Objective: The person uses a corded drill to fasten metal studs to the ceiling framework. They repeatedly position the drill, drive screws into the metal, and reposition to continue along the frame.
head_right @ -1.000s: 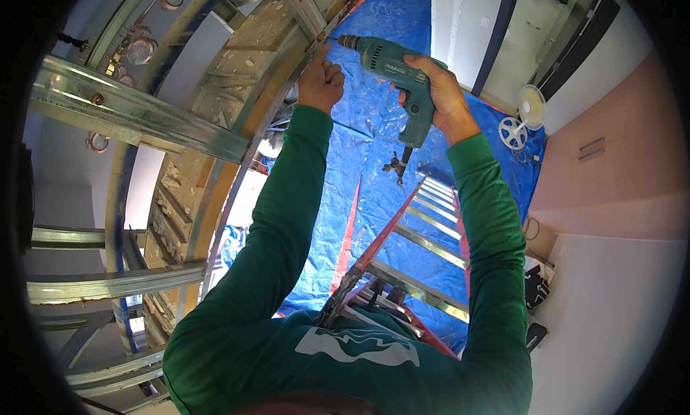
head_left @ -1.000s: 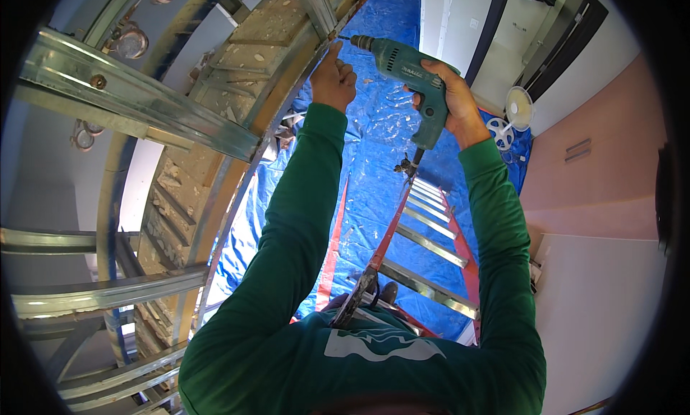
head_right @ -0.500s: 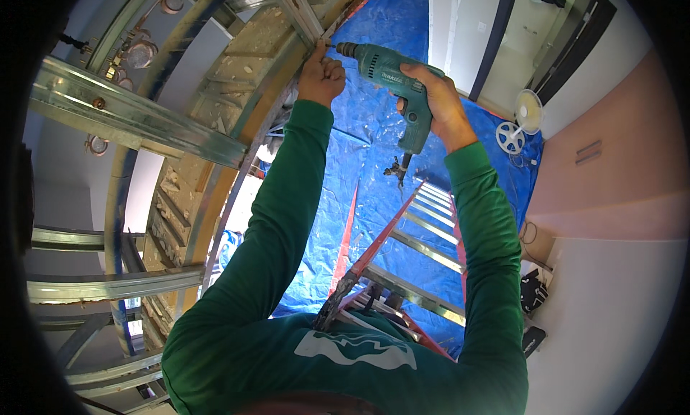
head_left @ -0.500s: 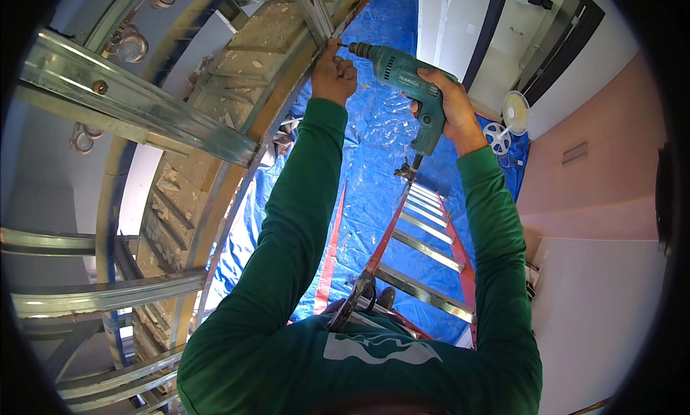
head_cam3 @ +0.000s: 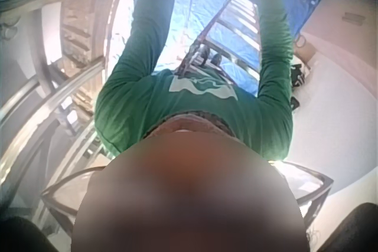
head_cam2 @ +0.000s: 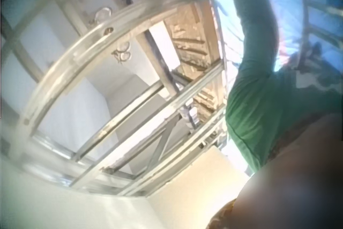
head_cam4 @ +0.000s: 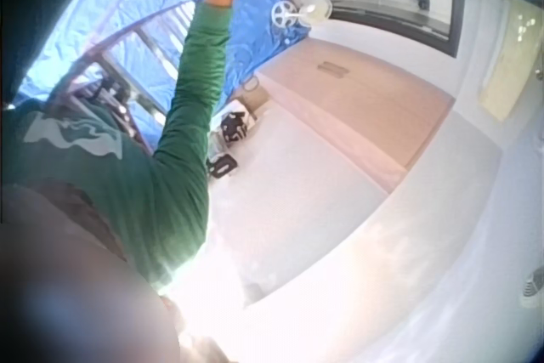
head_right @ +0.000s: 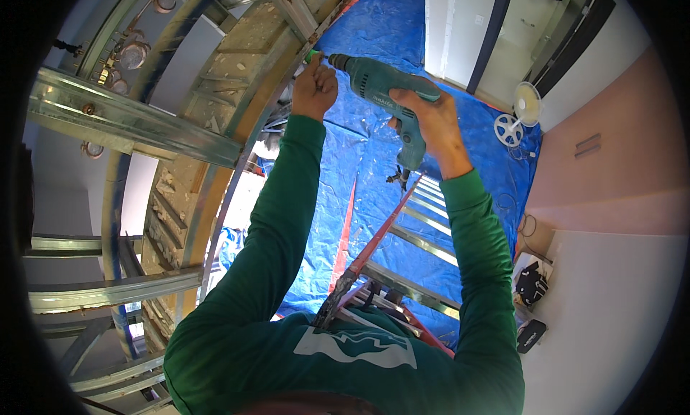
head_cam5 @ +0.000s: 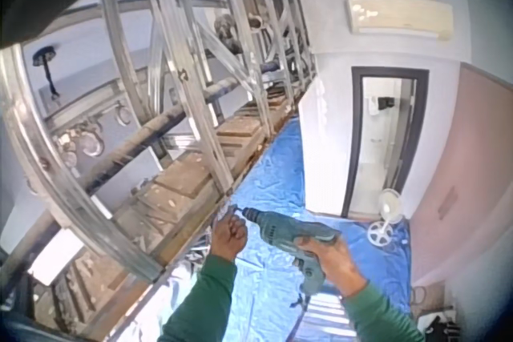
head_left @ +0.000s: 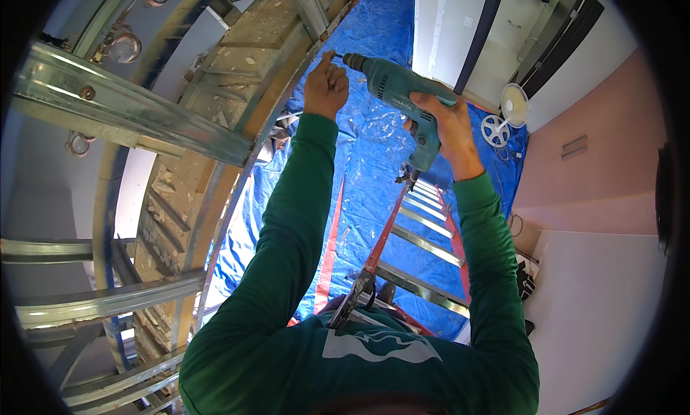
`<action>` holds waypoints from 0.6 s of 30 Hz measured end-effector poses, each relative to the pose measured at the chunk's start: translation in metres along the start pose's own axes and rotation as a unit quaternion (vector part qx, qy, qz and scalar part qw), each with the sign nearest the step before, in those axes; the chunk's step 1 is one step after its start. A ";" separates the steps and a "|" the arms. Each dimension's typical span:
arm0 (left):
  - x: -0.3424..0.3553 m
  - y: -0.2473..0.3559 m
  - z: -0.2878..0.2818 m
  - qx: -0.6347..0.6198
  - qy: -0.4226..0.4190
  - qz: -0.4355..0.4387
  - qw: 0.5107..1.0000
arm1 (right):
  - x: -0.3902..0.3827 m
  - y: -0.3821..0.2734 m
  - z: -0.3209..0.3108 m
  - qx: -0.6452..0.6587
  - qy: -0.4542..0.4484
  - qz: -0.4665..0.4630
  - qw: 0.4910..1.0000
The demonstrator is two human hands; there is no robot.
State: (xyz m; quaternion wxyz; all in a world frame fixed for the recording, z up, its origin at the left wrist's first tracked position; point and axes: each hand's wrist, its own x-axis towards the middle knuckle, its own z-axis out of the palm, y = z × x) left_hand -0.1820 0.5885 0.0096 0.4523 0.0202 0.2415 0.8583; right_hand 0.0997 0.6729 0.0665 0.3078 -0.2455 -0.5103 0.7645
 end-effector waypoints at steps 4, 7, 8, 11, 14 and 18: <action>-0.032 -0.001 -0.029 0.026 -0.026 -0.040 0.999 | -0.001 -0.001 0.007 0.022 0.006 -0.009 1.000; -0.082 -0.009 -0.052 0.076 0.011 -0.060 0.995 | 0.014 -0.006 0.009 -0.001 0.009 -0.002 1.000; -0.101 -0.009 -0.059 0.105 0.055 -0.061 0.991 | 0.019 -0.007 0.010 0.000 0.005 -0.002 1.000; -0.164 0.007 -0.077 0.120 0.057 -0.056 0.990 | 0.032 -0.005 0.012 0.003 -0.005 0.003 1.000; -0.226 0.026 -0.082 0.285 0.094 0.033 0.953 | 0.040 -0.002 0.013 0.008 -0.002 0.011 1.000; -0.287 0.050 -0.075 0.279 0.092 0.090 0.952 | 0.045 -0.002 0.014 0.019 -0.009 0.012 1.000</action>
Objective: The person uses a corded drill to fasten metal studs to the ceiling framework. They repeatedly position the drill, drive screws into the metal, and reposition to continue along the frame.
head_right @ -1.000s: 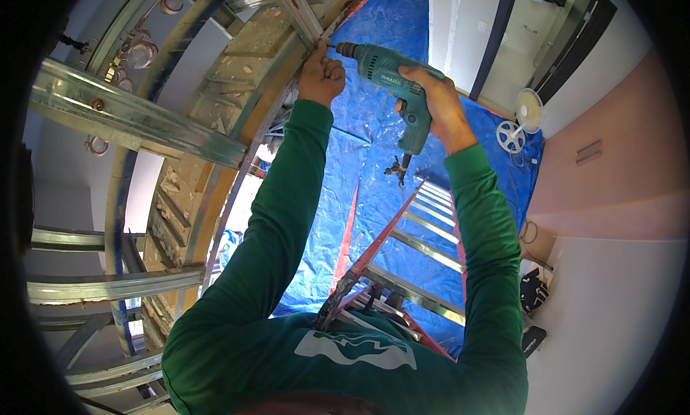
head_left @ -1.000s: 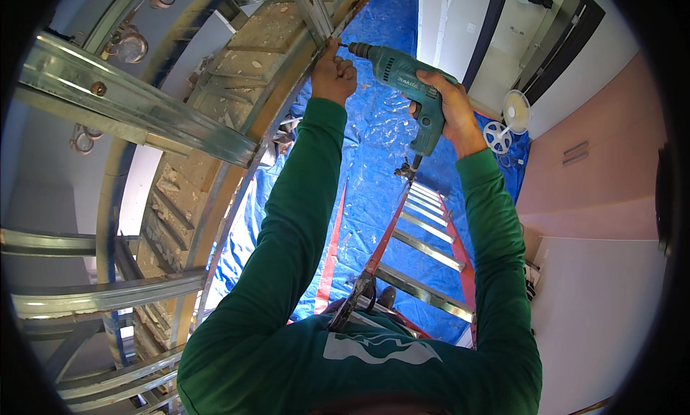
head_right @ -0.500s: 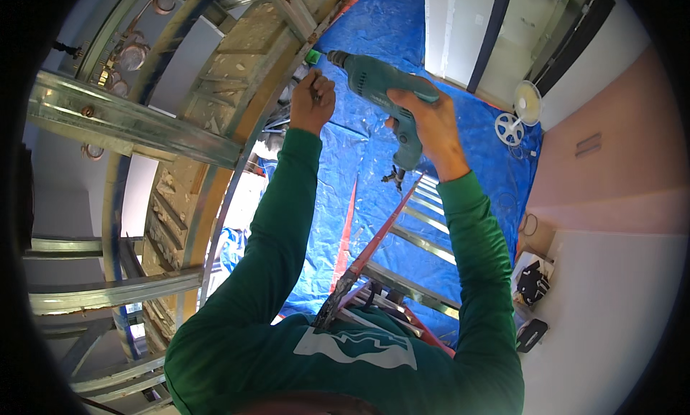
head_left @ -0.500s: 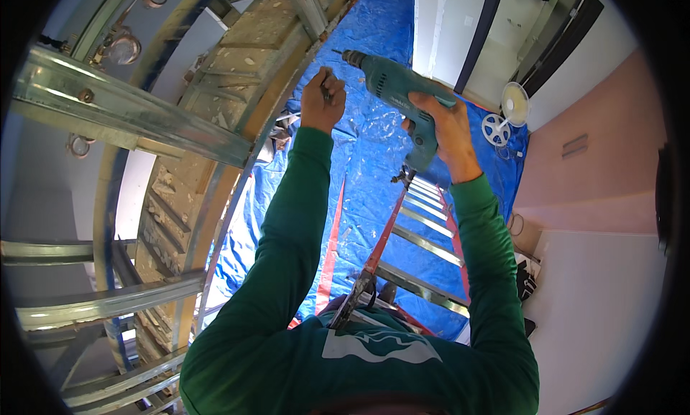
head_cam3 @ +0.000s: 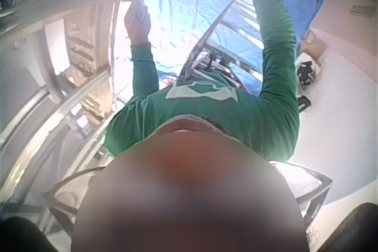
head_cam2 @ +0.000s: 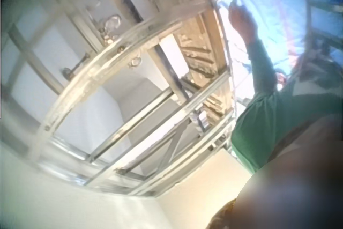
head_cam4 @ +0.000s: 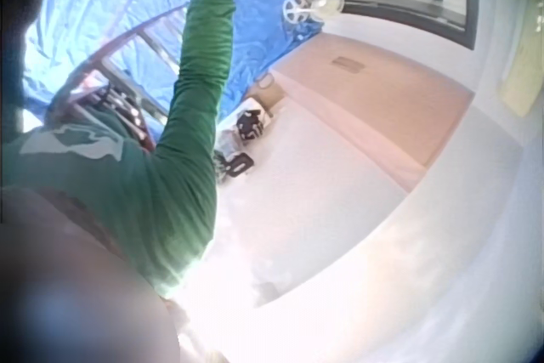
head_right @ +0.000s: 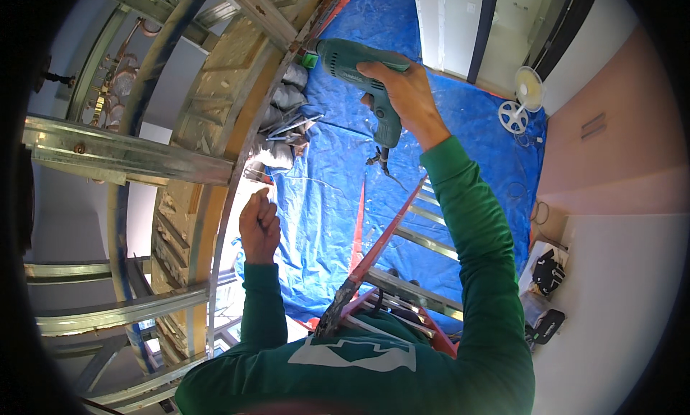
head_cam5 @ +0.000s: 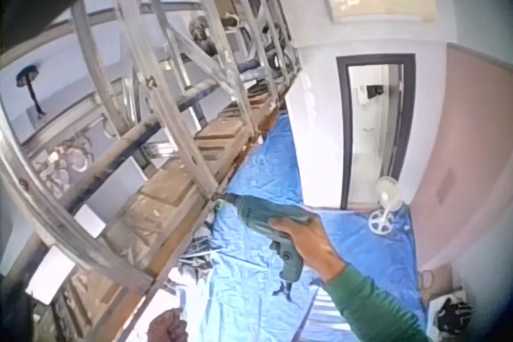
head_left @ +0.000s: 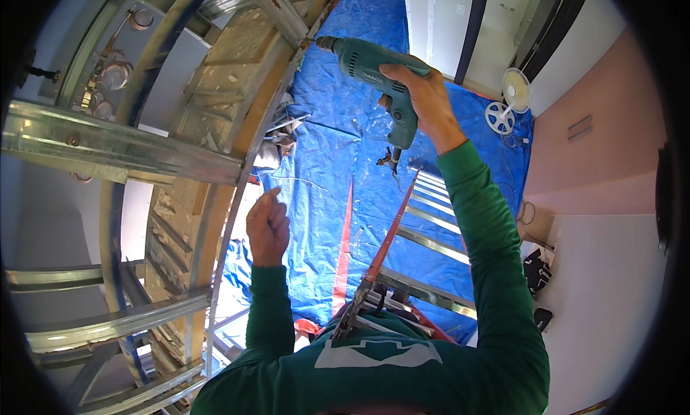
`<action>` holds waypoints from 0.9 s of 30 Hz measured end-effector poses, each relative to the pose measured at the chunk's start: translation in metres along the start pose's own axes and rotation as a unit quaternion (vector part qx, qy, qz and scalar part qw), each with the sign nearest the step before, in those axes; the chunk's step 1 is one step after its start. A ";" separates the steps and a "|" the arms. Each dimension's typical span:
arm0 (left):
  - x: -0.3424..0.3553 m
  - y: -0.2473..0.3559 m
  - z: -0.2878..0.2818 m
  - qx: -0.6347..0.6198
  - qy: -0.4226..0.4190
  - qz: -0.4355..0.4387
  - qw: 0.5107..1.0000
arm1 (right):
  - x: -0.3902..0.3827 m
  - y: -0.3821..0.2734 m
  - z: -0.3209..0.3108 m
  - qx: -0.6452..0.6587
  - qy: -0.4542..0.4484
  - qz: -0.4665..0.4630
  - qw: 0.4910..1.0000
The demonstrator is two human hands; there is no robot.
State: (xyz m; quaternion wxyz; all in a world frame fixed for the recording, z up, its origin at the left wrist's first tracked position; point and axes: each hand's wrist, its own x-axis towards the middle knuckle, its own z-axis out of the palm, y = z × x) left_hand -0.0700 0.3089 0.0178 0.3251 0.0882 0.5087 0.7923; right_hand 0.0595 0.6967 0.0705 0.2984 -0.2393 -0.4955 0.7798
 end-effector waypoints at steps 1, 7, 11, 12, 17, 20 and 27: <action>-0.006 0.007 -0.002 0.006 0.023 -0.007 1.000 | 0.001 -0.001 0.000 0.004 0.000 0.000 1.000; -0.021 0.026 -0.001 0.002 0.004 0.024 1.000 | 0.002 -0.001 -0.005 0.007 0.010 0.015 1.000; -0.025 0.029 -0.001 -0.018 0.016 0.013 1.000 | 0.004 0.001 -0.004 0.025 0.004 0.009 1.000; -0.025 0.029 -0.001 -0.024 0.021 0.014 0.999 | 0.004 0.002 -0.004 0.028 0.002 0.005 1.000; -0.026 0.022 -0.005 -0.037 0.033 0.049 0.998 | 0.003 0.001 -0.004 0.023 0.003 0.008 1.000; -0.021 0.019 -0.006 -0.039 0.070 0.065 0.995 | 0.002 0.000 -0.003 0.025 0.000 -0.003 1.000; -0.011 0.015 0.000 0.007 0.158 0.099 0.982 | 0.003 0.001 -0.004 0.036 -0.004 0.012 0.999</action>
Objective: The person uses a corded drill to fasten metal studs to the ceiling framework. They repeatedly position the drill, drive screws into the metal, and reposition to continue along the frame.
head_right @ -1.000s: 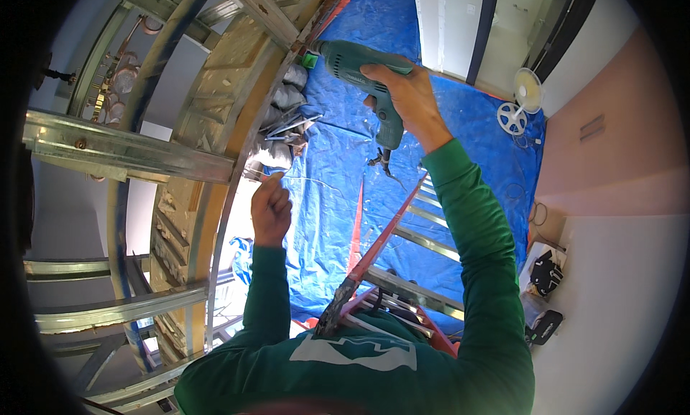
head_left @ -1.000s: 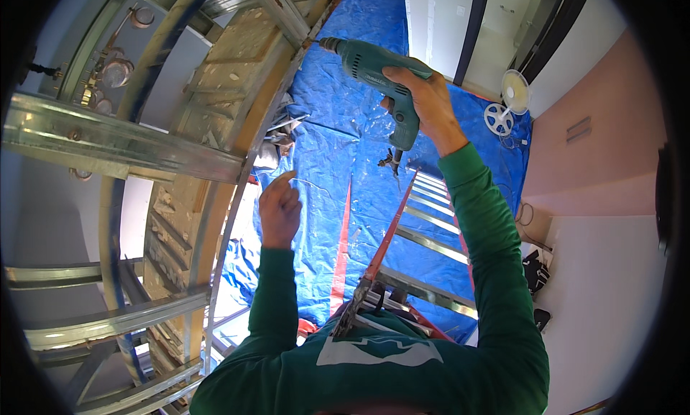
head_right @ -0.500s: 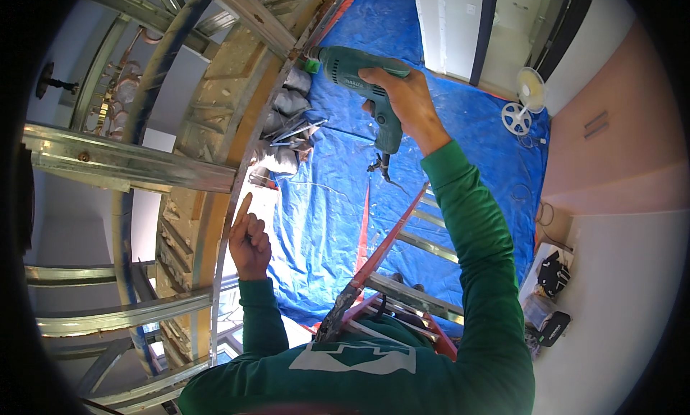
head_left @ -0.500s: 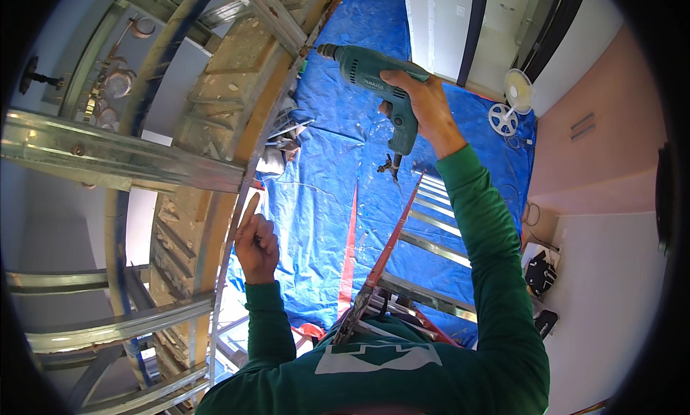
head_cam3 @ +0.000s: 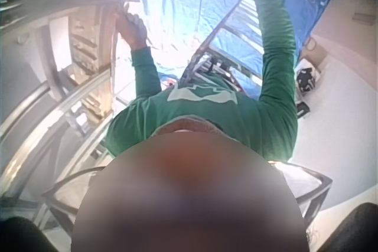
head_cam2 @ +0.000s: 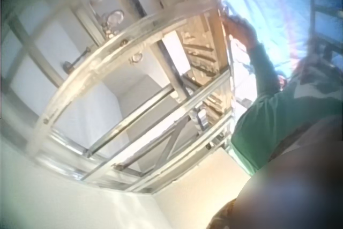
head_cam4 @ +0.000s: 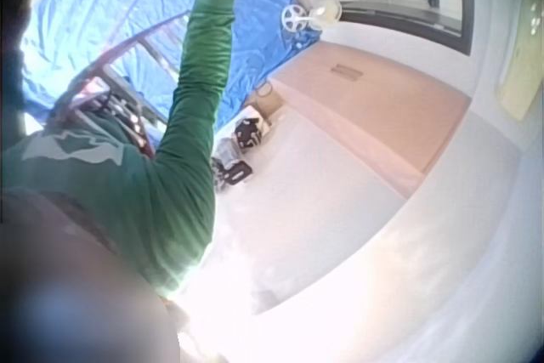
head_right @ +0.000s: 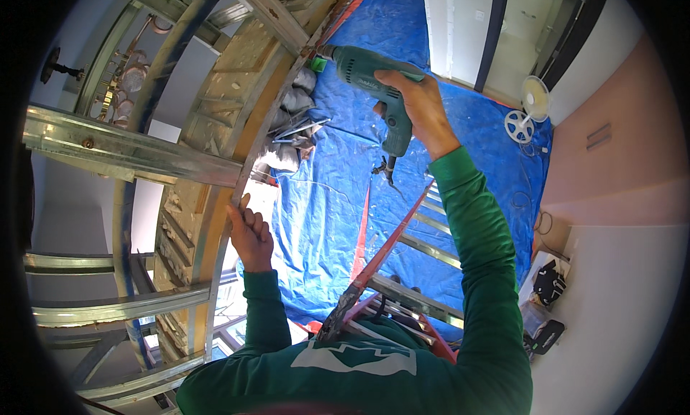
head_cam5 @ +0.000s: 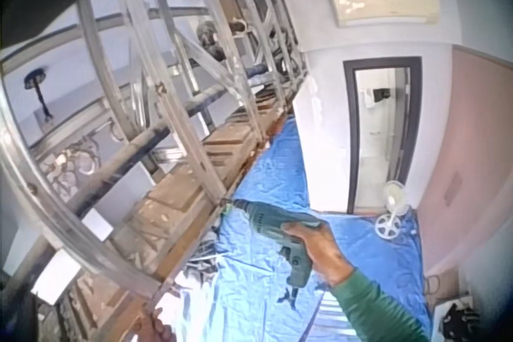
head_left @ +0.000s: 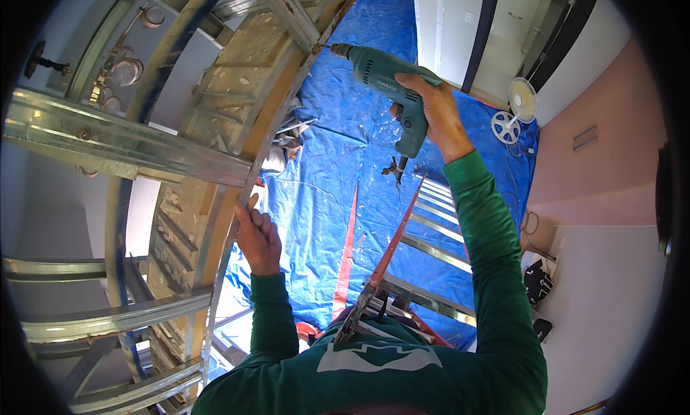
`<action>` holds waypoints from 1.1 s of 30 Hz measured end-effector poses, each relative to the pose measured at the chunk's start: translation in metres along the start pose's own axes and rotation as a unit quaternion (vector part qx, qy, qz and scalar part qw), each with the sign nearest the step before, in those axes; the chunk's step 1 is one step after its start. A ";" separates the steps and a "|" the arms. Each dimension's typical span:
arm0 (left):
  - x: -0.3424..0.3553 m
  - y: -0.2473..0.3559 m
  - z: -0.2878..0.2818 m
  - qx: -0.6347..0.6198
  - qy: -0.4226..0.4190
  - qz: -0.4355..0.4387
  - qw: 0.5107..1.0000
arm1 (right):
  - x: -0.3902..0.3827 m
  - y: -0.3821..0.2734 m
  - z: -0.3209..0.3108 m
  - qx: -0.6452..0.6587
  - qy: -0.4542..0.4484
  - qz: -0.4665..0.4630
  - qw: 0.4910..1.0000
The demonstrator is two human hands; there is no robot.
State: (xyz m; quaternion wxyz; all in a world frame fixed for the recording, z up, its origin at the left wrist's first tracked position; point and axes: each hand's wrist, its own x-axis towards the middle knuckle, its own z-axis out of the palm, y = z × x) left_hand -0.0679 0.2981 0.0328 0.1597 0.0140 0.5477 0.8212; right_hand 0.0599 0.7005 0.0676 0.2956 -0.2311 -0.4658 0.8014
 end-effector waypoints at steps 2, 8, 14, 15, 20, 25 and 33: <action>0.002 -0.001 0.004 0.011 0.016 0.015 1.000 | 0.000 0.000 -0.001 0.002 0.001 0.002 1.000; -0.001 0.000 0.008 0.003 0.028 0.013 1.000 | 0.003 0.004 -0.003 0.002 -0.011 0.006 1.000; -0.001 0.001 0.007 0.009 0.015 0.009 1.000 | 0.013 0.006 -0.013 0.047 -0.055 0.045 0.996; -0.001 0.001 0.008 0.014 0.022 0.009 1.000 | 0.015 0.007 -0.015 0.048 -0.065 0.045 0.996; -0.002 0.001 0.010 0.008 0.033 0.008 0.999 | 0.027 0.008 -0.023 0.107 -0.103 0.079 0.986; 0.000 0.002 0.011 0.012 0.045 0.006 0.999 | 0.039 -0.003 -0.027 0.163 -0.126 0.128 0.970; -0.001 -0.001 0.008 -0.006 0.023 -0.002 1.000 | 0.030 -0.004 -0.021 -0.138 -0.043 -0.075 0.987</action>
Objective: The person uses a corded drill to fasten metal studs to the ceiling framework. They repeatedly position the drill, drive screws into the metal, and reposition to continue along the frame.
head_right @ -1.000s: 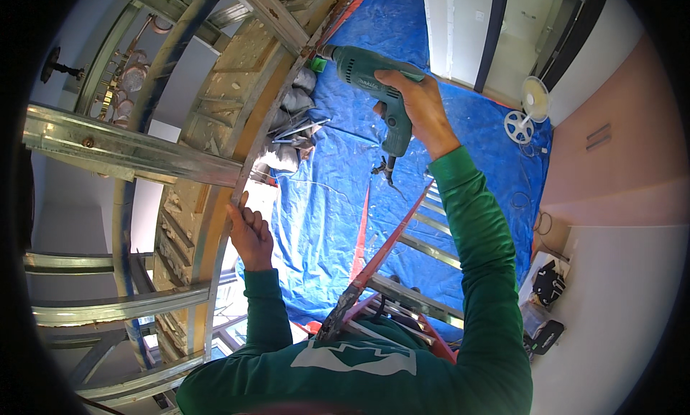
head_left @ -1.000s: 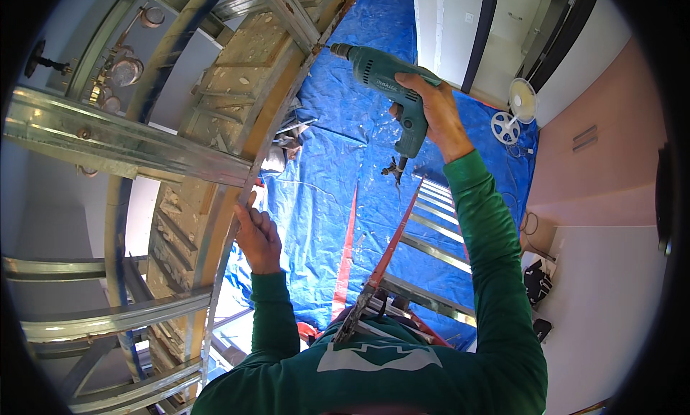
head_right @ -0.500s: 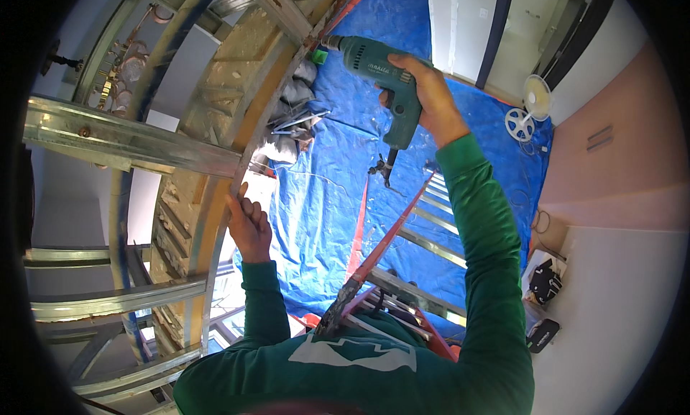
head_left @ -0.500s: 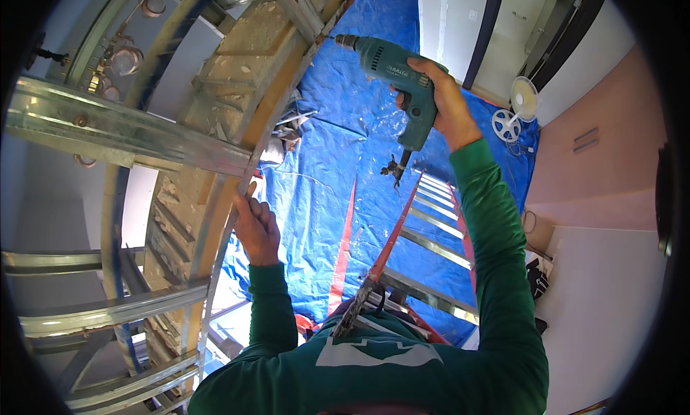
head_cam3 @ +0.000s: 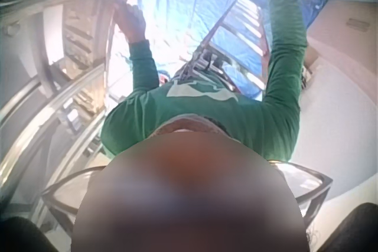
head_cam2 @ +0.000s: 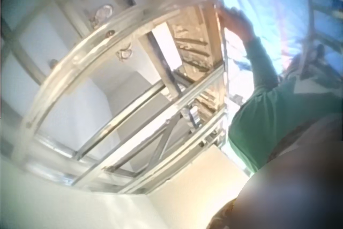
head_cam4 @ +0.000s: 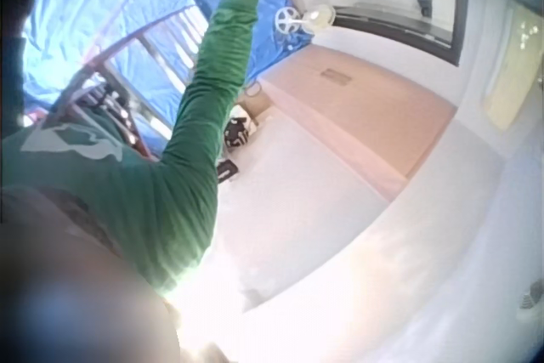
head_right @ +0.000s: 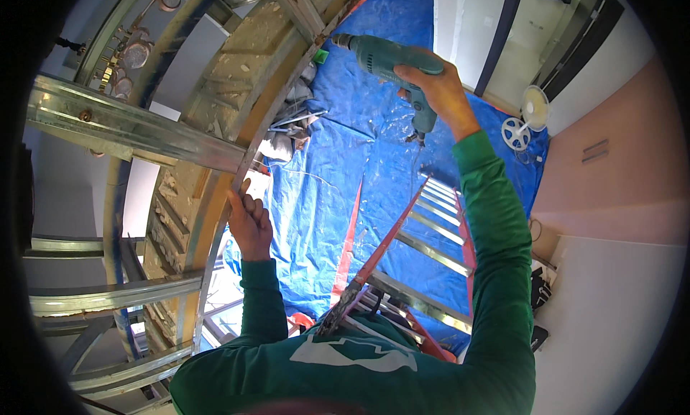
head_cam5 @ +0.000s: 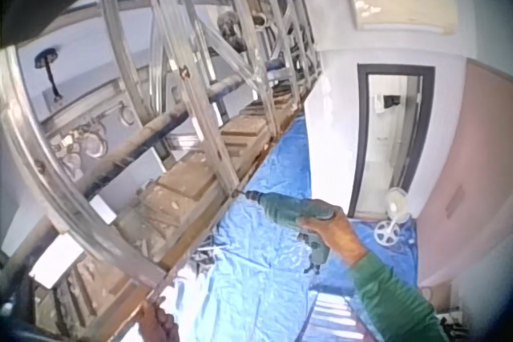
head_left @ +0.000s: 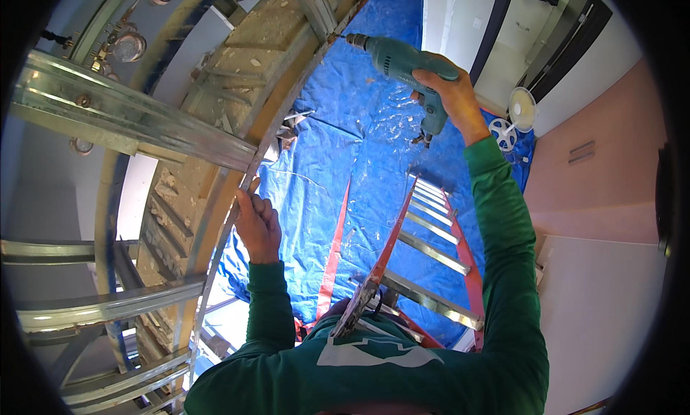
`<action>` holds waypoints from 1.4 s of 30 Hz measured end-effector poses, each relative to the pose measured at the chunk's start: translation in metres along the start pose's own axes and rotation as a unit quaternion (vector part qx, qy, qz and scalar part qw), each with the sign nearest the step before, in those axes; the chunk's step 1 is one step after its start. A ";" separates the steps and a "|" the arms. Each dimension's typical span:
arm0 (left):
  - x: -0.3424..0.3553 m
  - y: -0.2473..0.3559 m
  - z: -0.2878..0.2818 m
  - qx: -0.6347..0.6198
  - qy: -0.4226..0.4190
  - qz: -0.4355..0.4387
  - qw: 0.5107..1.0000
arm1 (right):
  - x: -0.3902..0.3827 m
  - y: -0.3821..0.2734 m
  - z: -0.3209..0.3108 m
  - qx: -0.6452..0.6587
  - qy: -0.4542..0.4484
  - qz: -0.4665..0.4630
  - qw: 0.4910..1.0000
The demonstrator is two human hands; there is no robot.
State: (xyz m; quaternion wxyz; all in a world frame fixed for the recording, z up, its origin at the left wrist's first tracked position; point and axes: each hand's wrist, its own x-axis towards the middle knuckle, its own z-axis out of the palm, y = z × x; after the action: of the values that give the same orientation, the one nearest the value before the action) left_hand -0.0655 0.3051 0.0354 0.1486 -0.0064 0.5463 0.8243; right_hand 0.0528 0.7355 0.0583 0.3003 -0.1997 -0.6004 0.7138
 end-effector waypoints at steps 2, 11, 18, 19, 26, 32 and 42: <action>0.002 -0.003 0.003 -0.005 -0.003 -0.004 1.000 | -0.002 0.001 0.003 0.024 0.017 0.016 0.999; 0.019 -0.053 0.070 0.011 -0.141 -0.100 0.985 | -0.001 0.006 0.005 0.067 0.026 0.041 0.997; 0.075 -0.076 0.155 0.029 -0.187 -0.083 0.978 | -0.005 0.003 0.000 0.057 0.023 0.041 0.997; 0.083 -0.078 0.171 0.028 -0.193 -0.082 0.977 | -0.005 0.002 0.000 0.060 0.020 0.039 0.997; 0.169 -0.084 0.260 -0.180 -0.173 -0.144 0.957 | -0.005 0.001 -0.004 0.075 0.011 0.040 0.996; 0.186 -0.082 0.272 -0.222 -0.184 -0.212 0.934 | -0.004 -0.001 -0.006 0.071 0.024 0.045 0.996; 0.200 -0.087 0.280 -0.299 -0.147 -0.274 0.902 | -0.011 -0.011 -0.005 0.023 -0.001 0.026 0.999</action>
State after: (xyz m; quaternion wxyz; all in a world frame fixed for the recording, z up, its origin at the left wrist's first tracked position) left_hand -0.1923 0.6367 0.0357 0.4387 -0.0789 0.2229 0.8670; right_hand 0.0666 0.7332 0.0675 0.2854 -0.2077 -0.5789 0.7350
